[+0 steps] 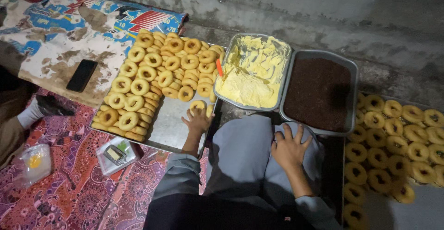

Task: The person repeatedly picks up plain donuts, fills their centers with a yellow cream using a piping bag, and then places them into a tray of dark crumbs. The filled donuts are arranged on a separate tray.

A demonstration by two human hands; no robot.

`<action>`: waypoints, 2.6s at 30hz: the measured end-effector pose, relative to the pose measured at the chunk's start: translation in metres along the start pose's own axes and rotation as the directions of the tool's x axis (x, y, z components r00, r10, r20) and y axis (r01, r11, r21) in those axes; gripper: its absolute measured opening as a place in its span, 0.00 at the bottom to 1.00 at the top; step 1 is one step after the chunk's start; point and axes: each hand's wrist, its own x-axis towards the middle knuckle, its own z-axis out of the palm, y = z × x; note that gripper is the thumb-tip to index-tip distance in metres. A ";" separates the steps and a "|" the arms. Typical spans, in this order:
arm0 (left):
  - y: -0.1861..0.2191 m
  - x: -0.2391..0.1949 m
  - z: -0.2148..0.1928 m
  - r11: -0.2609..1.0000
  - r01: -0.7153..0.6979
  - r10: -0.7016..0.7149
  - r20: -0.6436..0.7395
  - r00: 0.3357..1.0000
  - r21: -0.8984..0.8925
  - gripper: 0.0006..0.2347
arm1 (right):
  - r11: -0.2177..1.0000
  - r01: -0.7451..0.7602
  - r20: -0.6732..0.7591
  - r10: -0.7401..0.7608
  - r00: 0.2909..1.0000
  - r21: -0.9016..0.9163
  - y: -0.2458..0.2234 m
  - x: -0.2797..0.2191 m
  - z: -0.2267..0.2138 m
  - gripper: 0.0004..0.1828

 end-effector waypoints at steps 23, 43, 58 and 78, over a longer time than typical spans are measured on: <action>-0.028 -0.102 0.020 -0.306 -0.158 -0.380 -0.032 0.924 -0.939 0.23 | 0.892 0.013 -0.258 0.117 0.959 0.452 -0.007 0.010 0.015 0.10; 0.092 -0.197 -0.069 -0.375 0.415 0.217 0.357 0.909 -0.829 0.16 | -0.419 -0.367 0.342 -0.136 0.930 0.830 -0.051 0.031 -0.012 0.13; 0.087 -0.151 -0.061 -0.667 0.257 0.328 0.034 0.944 -0.700 0.17 | 0.516 0.509 -0.298 -0.439 0.848 0.689 -0.090 0.063 -0.008 0.21; 0.090 -0.027 -0.003 -0.667 0.223 0.171 0.145 0.974 -0.711 0.21 | 0.490 0.500 -0.356 -0.361 0.862 0.714 -0.112 0.153 0.045 0.18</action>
